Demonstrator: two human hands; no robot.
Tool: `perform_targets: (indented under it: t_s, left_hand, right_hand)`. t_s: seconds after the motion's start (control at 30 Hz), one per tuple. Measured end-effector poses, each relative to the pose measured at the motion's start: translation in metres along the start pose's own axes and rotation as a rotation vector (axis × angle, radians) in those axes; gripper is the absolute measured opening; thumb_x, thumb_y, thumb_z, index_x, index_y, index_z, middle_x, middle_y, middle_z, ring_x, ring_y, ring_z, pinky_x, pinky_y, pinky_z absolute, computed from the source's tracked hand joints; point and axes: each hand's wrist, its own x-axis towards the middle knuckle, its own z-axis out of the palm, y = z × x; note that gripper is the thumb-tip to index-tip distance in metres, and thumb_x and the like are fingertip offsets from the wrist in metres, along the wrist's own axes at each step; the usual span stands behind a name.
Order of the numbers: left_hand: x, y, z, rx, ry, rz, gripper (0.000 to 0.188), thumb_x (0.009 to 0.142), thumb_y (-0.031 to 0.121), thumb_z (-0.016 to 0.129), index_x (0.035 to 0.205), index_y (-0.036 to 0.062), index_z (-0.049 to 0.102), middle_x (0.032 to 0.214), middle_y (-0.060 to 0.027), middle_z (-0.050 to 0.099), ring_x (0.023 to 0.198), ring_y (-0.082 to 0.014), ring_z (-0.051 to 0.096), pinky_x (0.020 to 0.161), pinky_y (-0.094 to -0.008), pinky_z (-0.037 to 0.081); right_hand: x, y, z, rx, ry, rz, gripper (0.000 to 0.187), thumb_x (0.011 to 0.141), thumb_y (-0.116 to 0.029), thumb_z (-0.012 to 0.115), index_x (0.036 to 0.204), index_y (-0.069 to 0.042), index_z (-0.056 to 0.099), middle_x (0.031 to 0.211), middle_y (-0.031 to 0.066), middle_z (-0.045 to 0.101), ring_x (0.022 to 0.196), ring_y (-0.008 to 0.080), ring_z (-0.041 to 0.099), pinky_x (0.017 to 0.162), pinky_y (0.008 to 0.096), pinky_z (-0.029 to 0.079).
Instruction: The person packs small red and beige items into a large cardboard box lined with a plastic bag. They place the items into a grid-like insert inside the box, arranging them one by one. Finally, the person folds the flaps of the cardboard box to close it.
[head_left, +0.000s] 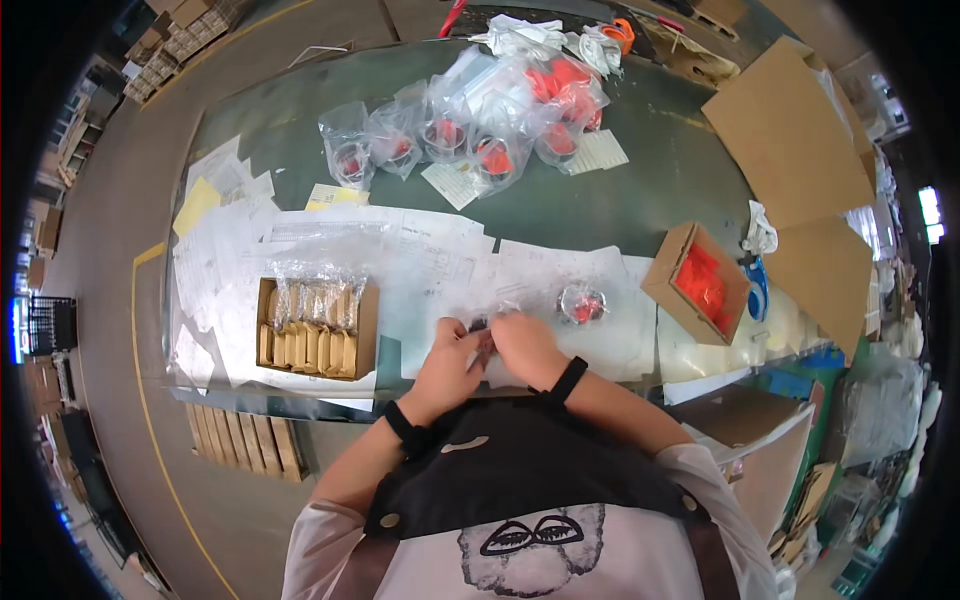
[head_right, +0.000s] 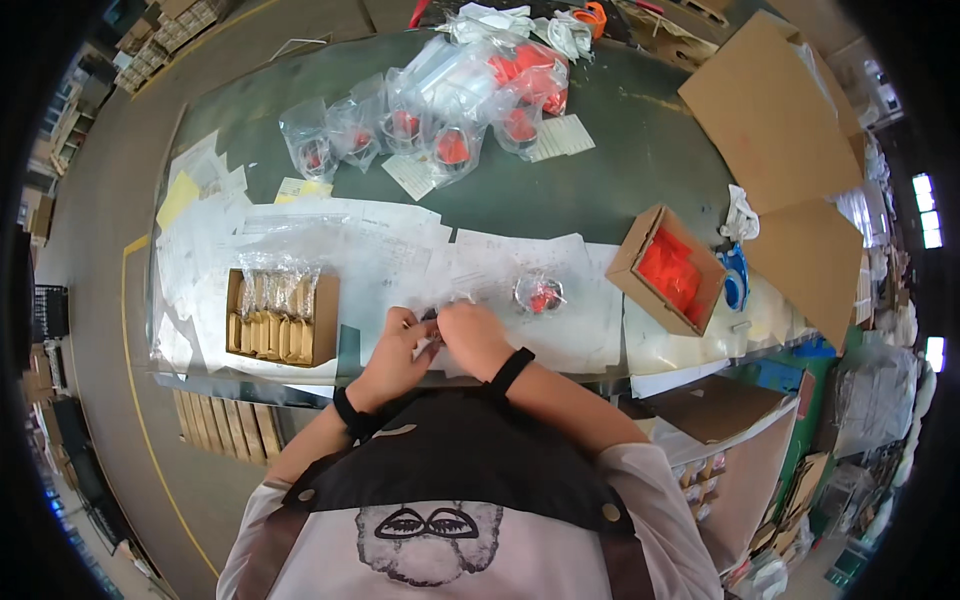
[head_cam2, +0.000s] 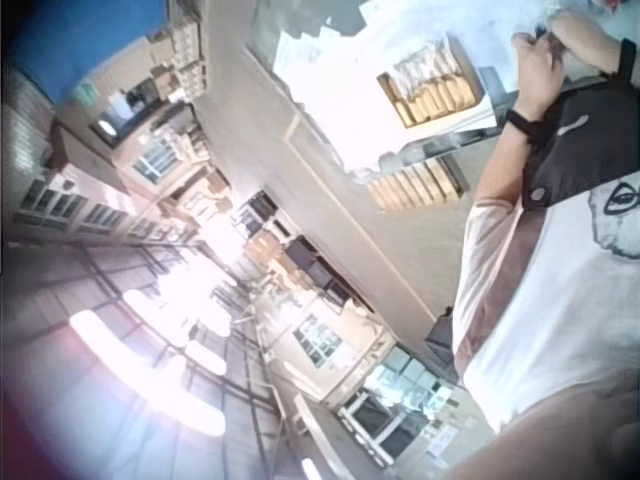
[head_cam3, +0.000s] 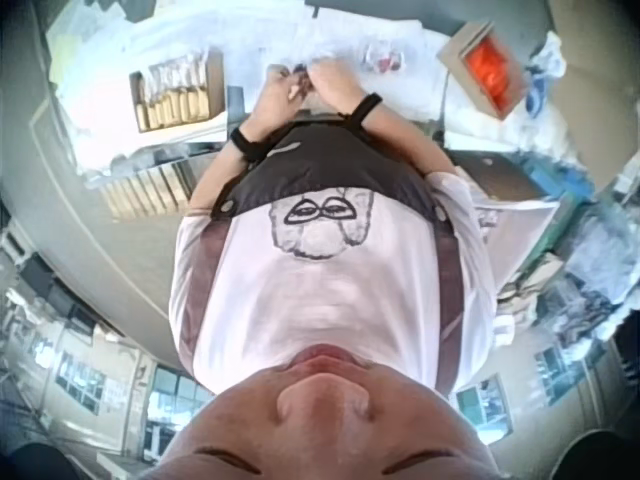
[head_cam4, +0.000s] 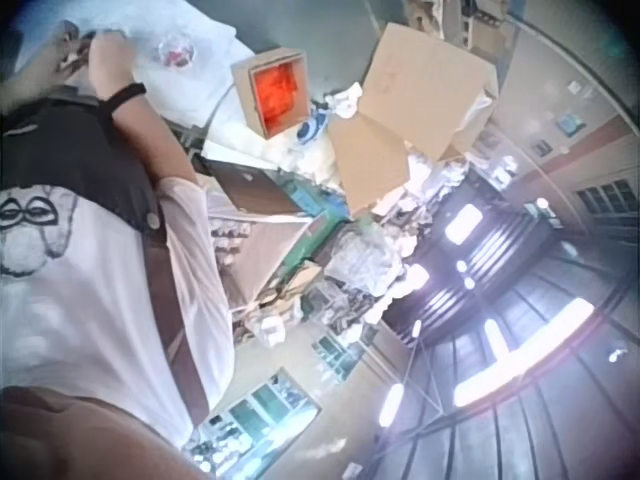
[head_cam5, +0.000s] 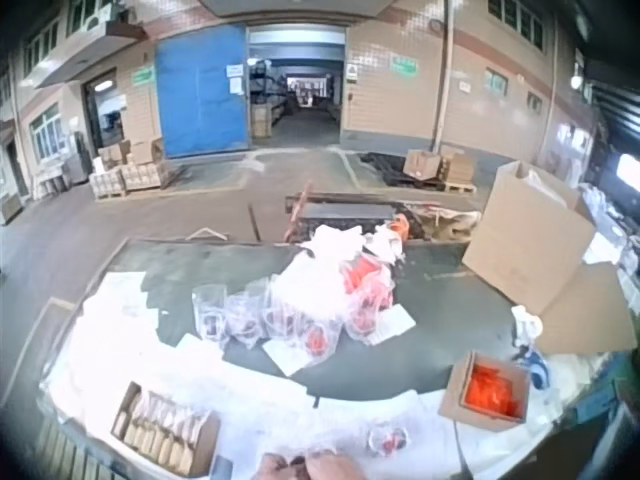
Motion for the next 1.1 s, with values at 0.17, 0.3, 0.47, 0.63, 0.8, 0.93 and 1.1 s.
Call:
perform_targets:
  t_s: [0.17,0.3,0.47,0.63,0.8,0.93,1.1]
  left_hand:
    - [0.005,0.008,-0.001,0.491,-0.143,0.057,0.038,0.081,0.025,0.068,0.116,0.0142,0.064,0.100,-0.0173,0.047,0.082,-0.0325,0.057,0.069,-0.0408,0.051]
    - [0.022,0.005,0.004,0.432,-0.169,0.077,0.036,0.081,0.027,0.069,0.114,0.0144,0.066,0.098,-0.0192,0.047,0.084,-0.0349,0.056,0.069,-0.0405,0.051]
    - [0.062,-0.018,-0.029,0.121,-0.382,0.117,0.036,0.081,0.030,0.067,0.109,0.0078,0.066,0.086,-0.0186,0.060,0.078,-0.0334,0.062,0.067,-0.0399,0.051]
    - [0.157,0.006,-0.049,0.085,0.407,0.103,0.032,0.080,0.027,0.070,0.104,0.0049,0.066,0.079,-0.0131,0.063,0.075,-0.0310,0.064,0.068,-0.0394,0.051]
    - [0.252,-0.027,-0.022,0.050,0.593,0.077,0.026,0.080,0.023,0.071,0.092,0.0013,0.065,0.074,-0.0124,0.064,0.070,-0.0294,0.063,0.067,-0.0394,0.050]
    - [0.216,-0.021,-0.024,-0.076,0.290,0.046,0.027,0.081,0.025,0.072,0.076,0.0013,0.061,0.060,-0.0046,0.056,0.057,-0.0183,0.051,0.057,-0.0314,0.045]
    - [0.102,0.008,-0.025,-0.302,-0.113,-0.096,0.032,0.081,0.026,0.074,0.078,-0.0001,0.057,0.066,-0.0039,0.056,0.057,-0.0094,0.048,0.052,-0.0257,0.042]
  right_hand:
    - [-0.028,0.003,-0.053,0.431,-0.014,-0.002,0.029,0.080,-0.014,0.063,0.103,0.002,0.061,0.078,0.0167,0.065,0.073,0.0366,0.063,0.064,0.0413,0.050]
    - [-0.032,-0.004,-0.032,0.124,-0.158,0.012,0.027,0.080,-0.018,0.062,0.095,0.004,0.061,0.073,0.0189,0.065,0.070,0.0367,0.064,0.063,0.0440,0.051]
    - [-0.022,0.004,0.001,-0.060,-0.092,0.076,0.032,0.082,-0.026,0.062,0.099,0.001,0.058,0.072,0.0173,0.065,0.069,0.0370,0.064,0.062,0.0469,0.051]
    - [-0.065,0.040,-0.018,-0.091,-0.020,0.335,0.030,0.084,-0.029,0.063,0.101,-0.005,0.059,0.073,0.0140,0.066,0.069,0.0350,0.065,0.060,0.0468,0.050]
    - [-0.101,0.056,-0.056,0.041,0.153,0.518,0.034,0.085,-0.021,0.064,0.113,-0.003,0.057,0.070,0.0150,0.064,0.067,0.0298,0.065,0.062,0.0410,0.052]
    - [-0.094,0.040,-0.093,0.487,0.458,0.456,0.035,0.082,-0.013,0.069,0.113,0.000,0.058,0.074,0.0132,0.062,0.068,0.0234,0.063,0.060,0.0316,0.050]
    - [-0.010,0.021,-0.078,0.800,0.492,0.456,0.044,0.082,-0.017,0.070,0.118,0.002,0.053,0.084,0.0164,0.063,0.075,0.0257,0.063,0.065,0.0337,0.051]
